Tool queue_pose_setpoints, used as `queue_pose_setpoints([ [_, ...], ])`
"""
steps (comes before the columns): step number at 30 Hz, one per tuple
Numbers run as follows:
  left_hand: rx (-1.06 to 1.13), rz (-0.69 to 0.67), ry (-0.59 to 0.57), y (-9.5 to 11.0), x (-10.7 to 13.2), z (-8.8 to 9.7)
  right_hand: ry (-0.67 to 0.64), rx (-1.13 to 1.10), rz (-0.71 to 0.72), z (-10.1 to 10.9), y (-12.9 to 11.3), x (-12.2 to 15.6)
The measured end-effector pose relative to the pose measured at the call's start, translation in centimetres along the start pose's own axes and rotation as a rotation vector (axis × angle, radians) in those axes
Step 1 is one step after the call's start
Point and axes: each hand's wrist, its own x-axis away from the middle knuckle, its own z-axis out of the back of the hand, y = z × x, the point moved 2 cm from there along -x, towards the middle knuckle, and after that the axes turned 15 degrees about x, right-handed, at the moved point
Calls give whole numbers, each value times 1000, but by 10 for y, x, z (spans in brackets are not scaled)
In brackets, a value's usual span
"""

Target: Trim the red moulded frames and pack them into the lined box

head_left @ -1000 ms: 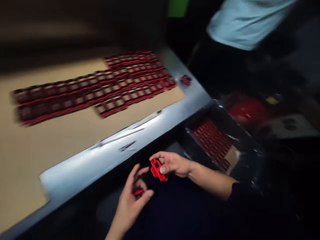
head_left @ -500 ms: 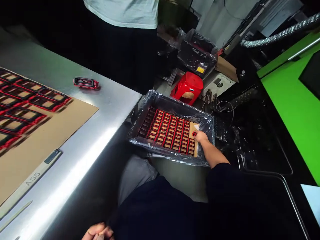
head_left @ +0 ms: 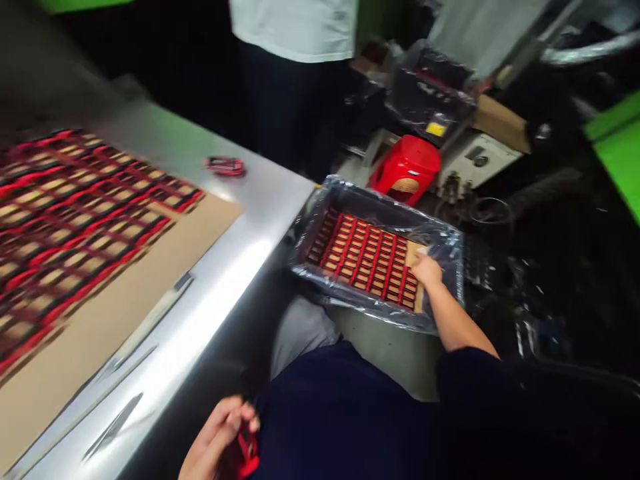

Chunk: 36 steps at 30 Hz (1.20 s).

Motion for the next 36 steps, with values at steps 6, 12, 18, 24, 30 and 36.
queue_pose_setpoints([
  [6,419,-503,-97,44,20,-9,-702,-576,939,-55,-186,196],
  [12,525,-869,-123,42,51,49,-1057,-685,1084,-97,-271,329],
  [18,279,-1165,-113,6,73,106,-1414,-541,1143,-111,-314,340],
  [24,-179,-1189,-81,6,70,120,-1744,-484,1079,-121,-324,341],
  [30,-529,-1256,-108,24,70,106,-1765,-611,901,-132,-313,337],
  [36,-544,-1257,-43,23,72,105,-1525,-618,945,-124,-300,321],
])
